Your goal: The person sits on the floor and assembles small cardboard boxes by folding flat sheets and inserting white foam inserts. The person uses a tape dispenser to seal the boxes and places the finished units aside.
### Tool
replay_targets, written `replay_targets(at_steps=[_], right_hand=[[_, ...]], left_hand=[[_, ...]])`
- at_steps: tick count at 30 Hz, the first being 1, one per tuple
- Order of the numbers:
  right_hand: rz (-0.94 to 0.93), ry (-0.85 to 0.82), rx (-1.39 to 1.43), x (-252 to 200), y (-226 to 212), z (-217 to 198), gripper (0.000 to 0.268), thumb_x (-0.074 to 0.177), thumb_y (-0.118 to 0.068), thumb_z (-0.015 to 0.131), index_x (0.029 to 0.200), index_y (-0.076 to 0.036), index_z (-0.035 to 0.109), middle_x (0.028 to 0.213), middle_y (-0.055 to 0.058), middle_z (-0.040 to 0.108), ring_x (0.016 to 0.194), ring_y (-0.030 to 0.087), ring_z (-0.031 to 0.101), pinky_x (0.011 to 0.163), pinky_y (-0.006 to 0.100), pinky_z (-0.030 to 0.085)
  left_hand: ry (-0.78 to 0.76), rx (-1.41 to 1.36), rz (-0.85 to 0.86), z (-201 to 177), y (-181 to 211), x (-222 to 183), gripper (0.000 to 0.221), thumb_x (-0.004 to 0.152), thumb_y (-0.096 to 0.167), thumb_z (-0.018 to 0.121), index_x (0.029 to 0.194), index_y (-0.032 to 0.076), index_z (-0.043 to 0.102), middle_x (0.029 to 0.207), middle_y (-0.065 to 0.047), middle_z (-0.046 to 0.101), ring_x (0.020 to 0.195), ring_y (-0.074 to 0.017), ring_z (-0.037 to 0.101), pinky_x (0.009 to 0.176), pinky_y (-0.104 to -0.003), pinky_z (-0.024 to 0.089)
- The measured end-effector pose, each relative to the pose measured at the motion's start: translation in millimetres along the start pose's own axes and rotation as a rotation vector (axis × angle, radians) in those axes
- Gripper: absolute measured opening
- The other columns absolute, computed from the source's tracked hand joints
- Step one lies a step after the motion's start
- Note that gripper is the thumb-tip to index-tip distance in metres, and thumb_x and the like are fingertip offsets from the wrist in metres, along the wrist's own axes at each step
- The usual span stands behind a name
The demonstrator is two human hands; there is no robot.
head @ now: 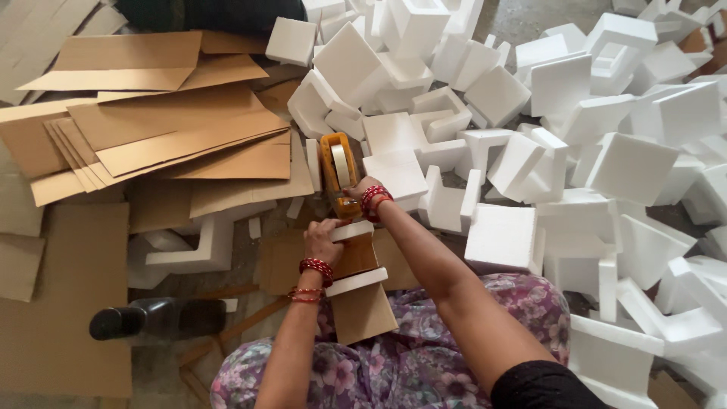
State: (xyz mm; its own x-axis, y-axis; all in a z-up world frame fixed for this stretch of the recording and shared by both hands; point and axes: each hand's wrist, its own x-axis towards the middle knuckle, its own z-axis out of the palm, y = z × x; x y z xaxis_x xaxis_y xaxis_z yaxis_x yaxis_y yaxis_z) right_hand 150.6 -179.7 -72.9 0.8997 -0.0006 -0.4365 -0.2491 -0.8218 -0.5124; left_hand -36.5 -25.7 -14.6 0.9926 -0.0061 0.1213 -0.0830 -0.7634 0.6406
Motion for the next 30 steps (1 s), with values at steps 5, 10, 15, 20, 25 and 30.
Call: replay_targets(at_steps=[5,10,15,20,25,30], right_hand=[[0.07,-0.036,-0.001,8,-9,8,0.055,0.082,-0.056,0.077,0.098,-0.003,0.079,0.096,0.015,0.078,0.087,0.023,0.075,0.077,0.039,0.06],[0.108,-0.103,0.316,-19,-3,-4,0.043,0.085,-0.041,0.079,0.096,0.001,0.077,0.086,0.014,0.078,0.073,0.023,0.074,0.064,0.039,0.059],[-0.162,-0.09,0.559,-73,44,-12,0.035,0.091,-0.037,0.079,0.098,-0.002,0.08,0.082,0.005,0.075,0.07,0.012,0.064,0.064,0.031,0.055],[-0.119,-0.275,0.741,-135,90,-9,0.022,0.092,-0.02,0.075,0.103,-0.001,0.075,0.092,0.004,0.079,0.079,0.008,0.075,0.075,0.025,0.061],[-0.082,-0.296,0.794,-171,91,4,0.02,0.091,-0.016,0.077,0.102,0.002,0.075,0.089,0.008,0.076,0.076,0.013,0.069,0.071,0.029,0.059],[-0.024,-0.326,0.842,-175,95,3,0.032,0.087,-0.012,0.08,0.111,0.003,0.067,0.09,0.009,0.077,0.08,0.015,0.072,0.072,0.029,0.061]], left_hand=[[0.022,-0.006,-0.008,3,-1,-2,0.048,0.065,0.003,0.072,0.108,0.025,0.077,0.111,0.004,0.073,0.104,-0.0256,0.059,0.097,-0.041,0.046],[0.038,-0.023,0.01,1,-2,-3,0.051,0.065,0.003,0.07,0.11,0.025,0.077,0.113,0.004,0.073,0.103,-0.026,0.059,0.097,-0.041,0.046],[0.041,-0.007,0.02,4,-2,4,0.054,0.067,0.0,0.066,0.11,0.031,0.079,0.113,0.006,0.074,0.102,-0.0258,0.059,0.096,-0.041,0.045],[-0.009,0.013,-0.03,6,4,12,0.055,0.067,0.0,0.065,0.11,0.031,0.079,0.111,0.007,0.074,0.098,-0.0257,0.059,0.096,-0.04,0.046],[-0.032,0.027,-0.038,-4,8,10,0.058,0.066,-0.001,0.065,0.111,0.031,0.079,0.11,0.005,0.072,0.1,-0.0262,0.058,0.096,-0.04,0.045],[-0.043,0.018,-0.061,-7,14,9,0.053,0.067,0.001,0.065,0.109,0.03,0.079,0.11,0.006,0.073,0.101,-0.0255,0.058,0.097,-0.04,0.044]])
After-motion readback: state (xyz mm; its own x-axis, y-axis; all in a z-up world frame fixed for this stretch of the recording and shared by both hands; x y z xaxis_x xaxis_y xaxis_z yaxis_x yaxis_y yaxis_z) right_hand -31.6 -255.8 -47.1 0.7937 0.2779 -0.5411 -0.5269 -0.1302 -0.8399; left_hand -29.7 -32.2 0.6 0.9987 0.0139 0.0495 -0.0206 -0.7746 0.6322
